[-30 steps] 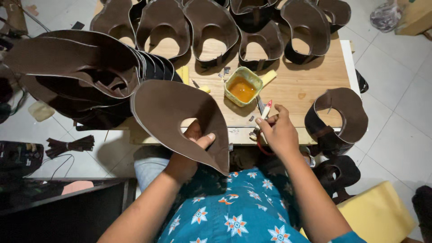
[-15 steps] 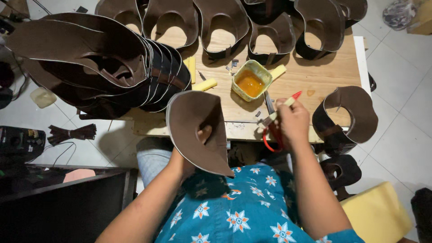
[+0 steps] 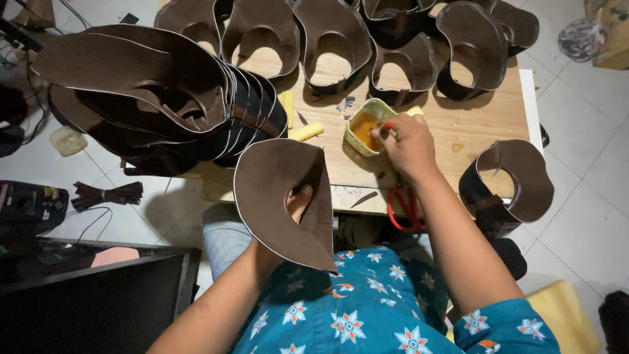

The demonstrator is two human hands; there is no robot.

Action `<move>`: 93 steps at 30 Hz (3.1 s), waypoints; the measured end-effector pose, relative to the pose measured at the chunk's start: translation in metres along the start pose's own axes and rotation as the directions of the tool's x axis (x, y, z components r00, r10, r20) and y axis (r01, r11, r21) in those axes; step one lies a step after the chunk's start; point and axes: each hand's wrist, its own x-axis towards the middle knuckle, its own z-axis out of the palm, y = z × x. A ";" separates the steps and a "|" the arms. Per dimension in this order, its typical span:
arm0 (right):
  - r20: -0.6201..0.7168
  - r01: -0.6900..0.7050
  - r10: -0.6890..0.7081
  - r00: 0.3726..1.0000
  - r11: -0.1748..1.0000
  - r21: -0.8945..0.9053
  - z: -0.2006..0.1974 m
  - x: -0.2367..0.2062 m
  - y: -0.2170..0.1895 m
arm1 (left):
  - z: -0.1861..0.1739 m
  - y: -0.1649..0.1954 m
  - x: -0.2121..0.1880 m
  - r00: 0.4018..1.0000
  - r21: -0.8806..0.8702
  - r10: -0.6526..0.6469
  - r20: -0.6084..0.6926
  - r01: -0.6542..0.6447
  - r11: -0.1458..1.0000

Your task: The person holds a brown shoe upper in one hand and uses a brush to apply glue from a small container along its edge, working around the rim. Finished uppers are set on the table among a large stack of similar shoe components.

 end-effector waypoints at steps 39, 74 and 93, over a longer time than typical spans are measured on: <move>0.145 -0.065 -0.003 0.989 0.883 0.465 -0.069 -0.066 -0.122 | 0.002 0.010 0.003 0.992 0.055 0.121 -0.031 -0.119 0.991; 0.188 -0.312 0.264 0.946 0.587 0.747 -0.066 -0.104 -0.093 | -0.011 0.041 -0.018 0.961 0.409 0.200 0.189 -0.263 0.874; 0.160 -0.071 -0.054 0.986 0.728 0.682 -0.083 -0.102 -0.103 | -0.025 0.092 -0.043 0.803 0.517 0.509 0.310 -0.592 0.619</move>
